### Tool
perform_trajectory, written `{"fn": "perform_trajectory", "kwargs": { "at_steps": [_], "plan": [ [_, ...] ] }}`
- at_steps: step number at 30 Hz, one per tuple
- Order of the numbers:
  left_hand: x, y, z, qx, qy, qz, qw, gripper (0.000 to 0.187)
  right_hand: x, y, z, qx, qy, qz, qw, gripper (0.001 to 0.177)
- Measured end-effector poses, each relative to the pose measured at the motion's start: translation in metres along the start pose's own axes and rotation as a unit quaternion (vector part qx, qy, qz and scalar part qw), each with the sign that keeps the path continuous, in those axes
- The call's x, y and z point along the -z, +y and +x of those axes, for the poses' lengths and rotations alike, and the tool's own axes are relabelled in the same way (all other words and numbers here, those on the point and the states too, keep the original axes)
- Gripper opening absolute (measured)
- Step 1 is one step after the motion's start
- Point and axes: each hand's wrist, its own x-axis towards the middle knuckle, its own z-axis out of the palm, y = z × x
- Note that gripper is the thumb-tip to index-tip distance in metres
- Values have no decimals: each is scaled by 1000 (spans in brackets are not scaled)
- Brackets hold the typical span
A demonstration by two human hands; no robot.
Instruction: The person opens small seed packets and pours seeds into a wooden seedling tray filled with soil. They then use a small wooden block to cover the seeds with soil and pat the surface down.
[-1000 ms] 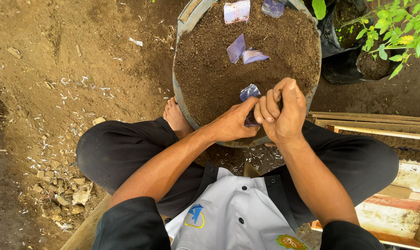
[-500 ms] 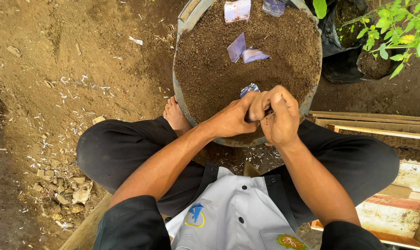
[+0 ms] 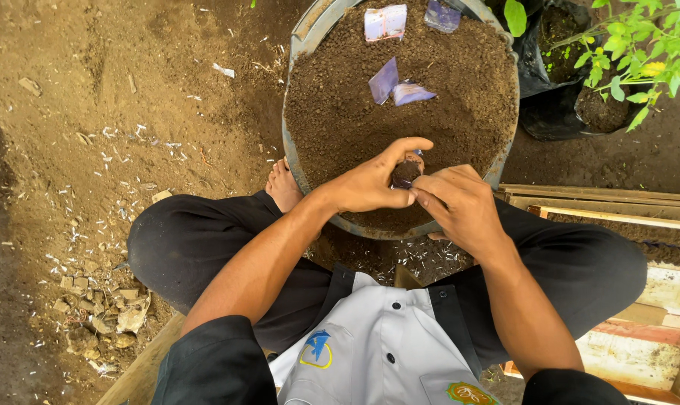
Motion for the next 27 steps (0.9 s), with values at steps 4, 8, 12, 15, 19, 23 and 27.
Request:
{"fn": "perform_trajectory", "kwargs": {
  "at_steps": [4,8,12,15,19,23,27],
  "plan": [
    [-12,-29,8,84,117,-349,926,52,-11,12,-6,58,95,-29,993,7],
    [-33,-10,14,180,178,-387,886,47,-22,11,-3,107,138,-66,982,10],
    [-39,-7,19,172,286,-357,872,49,-33,12,-3,113,148,-103,977,5],
    [-34,2,18,147,316,-337,875,47,-37,15,-4,71,166,-100,978,14],
    [-23,16,14,131,321,-313,884,34,-14,-19,18,-277,-204,-181,921,54],
    [-22,-4,20,101,323,-304,890,28,-63,-10,23,-393,-410,-211,796,74],
    [-25,-11,23,89,313,-284,902,26,-124,29,-3,-364,-327,-130,862,54]
  ]
}}
